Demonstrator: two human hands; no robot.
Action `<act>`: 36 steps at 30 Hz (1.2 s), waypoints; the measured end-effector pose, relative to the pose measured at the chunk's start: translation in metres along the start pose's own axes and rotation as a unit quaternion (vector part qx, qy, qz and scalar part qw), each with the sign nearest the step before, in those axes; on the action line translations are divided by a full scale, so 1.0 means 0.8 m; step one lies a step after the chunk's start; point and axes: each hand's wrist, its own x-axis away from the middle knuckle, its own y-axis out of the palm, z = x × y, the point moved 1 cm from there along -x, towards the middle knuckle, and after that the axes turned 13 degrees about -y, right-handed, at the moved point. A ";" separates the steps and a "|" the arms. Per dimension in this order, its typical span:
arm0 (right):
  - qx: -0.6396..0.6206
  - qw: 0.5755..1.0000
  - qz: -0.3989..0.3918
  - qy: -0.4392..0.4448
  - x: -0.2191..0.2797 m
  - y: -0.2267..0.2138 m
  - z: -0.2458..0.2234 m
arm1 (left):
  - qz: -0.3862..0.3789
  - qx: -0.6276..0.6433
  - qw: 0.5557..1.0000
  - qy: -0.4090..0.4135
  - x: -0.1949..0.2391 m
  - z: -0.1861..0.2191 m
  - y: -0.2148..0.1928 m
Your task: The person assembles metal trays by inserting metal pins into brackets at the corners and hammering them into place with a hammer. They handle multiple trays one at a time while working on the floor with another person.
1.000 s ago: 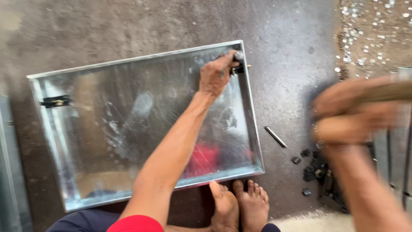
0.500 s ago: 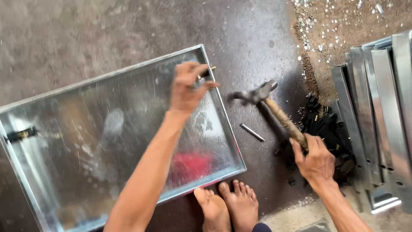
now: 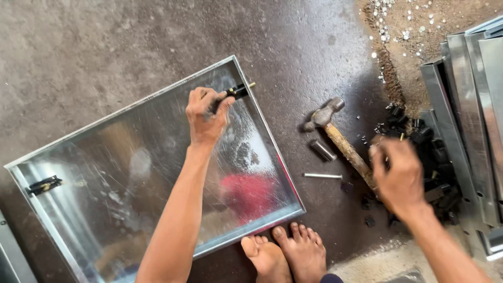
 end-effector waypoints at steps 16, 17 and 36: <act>-0.101 0.990 0.065 0.068 0.022 -0.009 0.012 | -0.282 -0.032 0.920 -0.270 0.301 0.055 -0.191; -0.105 0.991 0.066 0.053 0.024 -0.008 -0.011 | -0.300 -0.035 0.908 -0.292 0.304 0.060 -0.198; -0.080 0.981 -0.055 -0.169 -0.144 0.125 -0.145 | -0.139 -0.057 0.986 -0.073 0.172 0.209 -0.326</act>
